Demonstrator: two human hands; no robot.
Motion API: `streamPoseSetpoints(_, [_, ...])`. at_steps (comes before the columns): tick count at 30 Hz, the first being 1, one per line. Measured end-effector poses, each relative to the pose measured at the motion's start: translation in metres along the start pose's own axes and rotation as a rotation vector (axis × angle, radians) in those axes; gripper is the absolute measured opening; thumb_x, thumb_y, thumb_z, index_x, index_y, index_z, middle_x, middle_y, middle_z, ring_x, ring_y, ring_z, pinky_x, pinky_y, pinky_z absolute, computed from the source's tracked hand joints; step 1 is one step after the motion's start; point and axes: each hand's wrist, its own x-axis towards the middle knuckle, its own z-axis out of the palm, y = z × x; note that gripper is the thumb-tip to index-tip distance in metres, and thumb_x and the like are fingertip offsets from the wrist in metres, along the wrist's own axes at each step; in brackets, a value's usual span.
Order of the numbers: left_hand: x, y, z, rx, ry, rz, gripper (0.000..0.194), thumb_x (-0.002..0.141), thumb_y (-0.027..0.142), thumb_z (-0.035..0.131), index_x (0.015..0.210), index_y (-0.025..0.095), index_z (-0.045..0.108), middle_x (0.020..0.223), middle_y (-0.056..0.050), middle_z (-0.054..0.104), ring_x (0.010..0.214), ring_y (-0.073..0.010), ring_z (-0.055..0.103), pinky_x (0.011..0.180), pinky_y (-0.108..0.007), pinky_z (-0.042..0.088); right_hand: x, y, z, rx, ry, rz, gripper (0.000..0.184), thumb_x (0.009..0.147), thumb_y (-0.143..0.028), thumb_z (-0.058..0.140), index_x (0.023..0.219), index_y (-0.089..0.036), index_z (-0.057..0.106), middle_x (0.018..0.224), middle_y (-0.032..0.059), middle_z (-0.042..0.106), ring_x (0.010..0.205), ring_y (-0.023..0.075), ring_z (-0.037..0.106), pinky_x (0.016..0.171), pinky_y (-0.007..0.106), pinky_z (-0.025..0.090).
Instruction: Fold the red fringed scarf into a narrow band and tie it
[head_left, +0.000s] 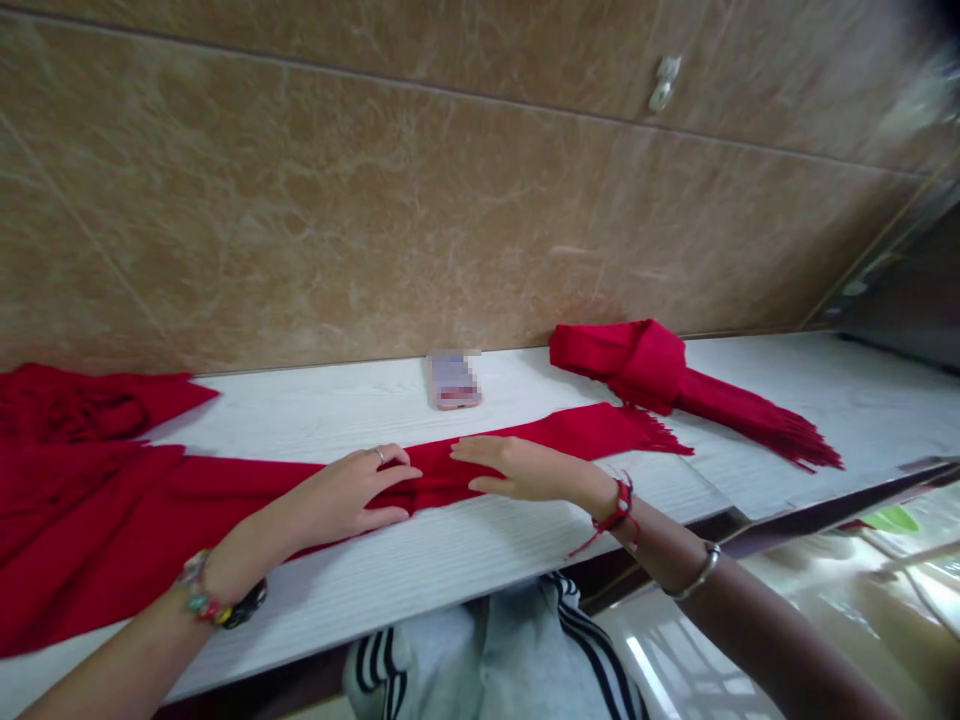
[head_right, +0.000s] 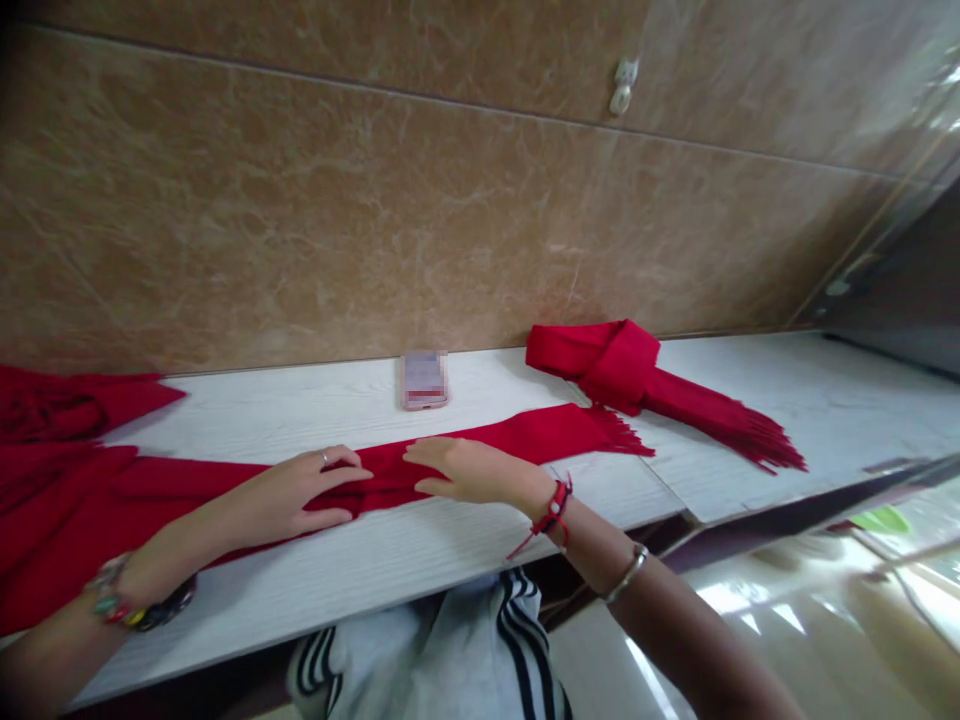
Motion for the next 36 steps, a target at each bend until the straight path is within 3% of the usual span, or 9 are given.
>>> streamPoseSetpoints(4, [-0.021, -0.018, 0.006, 0.025, 0.049, 0.002, 0.028, 0.085, 0.031, 0.047, 0.11, 0.023, 0.058, 0.106, -0.005, 0.058, 0.09, -0.0153, 0.058, 0.082, -0.027, 0.046, -0.001, -0.001, 0.021, -0.022, 0.01, -0.076, 0.042, 0.09, -0.027, 0.042, 0.129, -0.013, 0.043, 0.135, 0.0113, 0.043, 0.127, 0.0187, 0.034, 0.105, 0.037, 0.029])
streamPoseSetpoints(9, [-0.035, -0.035, 0.016, 0.128, 0.137, 0.082, 0.028, 0.09, 0.023, 0.037, 0.1, 0.02, 0.062, 0.096, -0.006, 0.062, 0.081, -0.014, 0.059, 0.074, -0.025, 0.047, -0.006, 0.004, 0.024, -0.054, 0.001, -0.094, 0.037, 0.092, -0.021, 0.036, 0.128, -0.019, 0.046, 0.138, 0.0082, 0.04, 0.129, 0.0181, 0.03, 0.106, 0.04, 0.028])
streamPoseSetpoints(14, [-0.054, -0.049, 0.006, 0.268, 0.245, 0.066, 0.029, 0.089, 0.023, 0.034, 0.087, 0.019, 0.063, 0.085, -0.004, 0.063, 0.072, -0.0139, 0.059, 0.066, -0.025, 0.048, -0.007, 0.006, 0.025, -0.039, 0.077, -0.114, 0.034, 0.092, -0.016, 0.033, 0.12, -0.015, 0.053, 0.126, 0.0082, 0.053, 0.124, 0.0172, 0.039, 0.104, 0.039, 0.033])
streamPoseSetpoints(18, [-0.059, -0.045, -0.005, 0.356, 0.354, 0.002, 0.031, 0.089, 0.021, 0.033, 0.084, 0.021, 0.063, 0.08, -0.003, 0.061, 0.067, -0.0135, 0.058, 0.06, -0.024, 0.046, -0.012, 0.008, 0.026, -0.073, 0.163, -0.166, 0.034, 0.092, -0.014, 0.035, 0.121, -0.015, 0.052, 0.12, 0.0096, 0.058, 0.118, 0.0175, 0.046, 0.101, 0.04, 0.038])
streamPoseSetpoints(25, [-0.075, -0.033, 0.002, 0.331, 0.118, 0.168, 0.034, 0.084, 0.011, 0.033, 0.095, 0.021, 0.064, 0.084, -0.005, 0.062, 0.064, -0.0122, 0.057, 0.056, -0.022, 0.046, -0.021, 0.011, 0.028, -0.019, 0.123, -0.209, 0.036, 0.091, -0.01, 0.034, 0.121, -0.017, 0.052, 0.122, 0.0073, 0.056, 0.117, 0.0162, 0.047, 0.099, 0.037, 0.04])
streamPoseSetpoints(30, [-0.096, -0.035, 0.002, 0.197, 0.183, 0.089, 0.022, 0.085, 0.021, 0.044, 0.093, 0.02, 0.065, 0.088, -0.005, 0.063, 0.072, -0.013, 0.059, 0.063, -0.024, 0.048, -0.017, 0.011, 0.026, 0.022, 0.077, -0.188, 0.037, 0.091, -0.011, 0.032, 0.118, -0.018, 0.055, 0.12, 0.0061, 0.058, 0.117, 0.015, 0.047, 0.1, 0.036, 0.04])
streamPoseSetpoints(36, [-0.096, -0.039, 0.003, 0.201, 0.206, 0.043, 0.024, 0.087, 0.025, 0.042, 0.092, 0.021, 0.065, 0.089, -0.005, 0.064, 0.078, -0.0145, 0.058, 0.072, -0.027, 0.048, -0.019, 0.009, 0.03, 0.043, 0.148, -0.172, 0.035, 0.087, -0.012, 0.039, 0.115, -0.018, 0.058, 0.116, 0.0064, 0.061, 0.114, 0.0165, 0.05, 0.098, 0.036, 0.042])
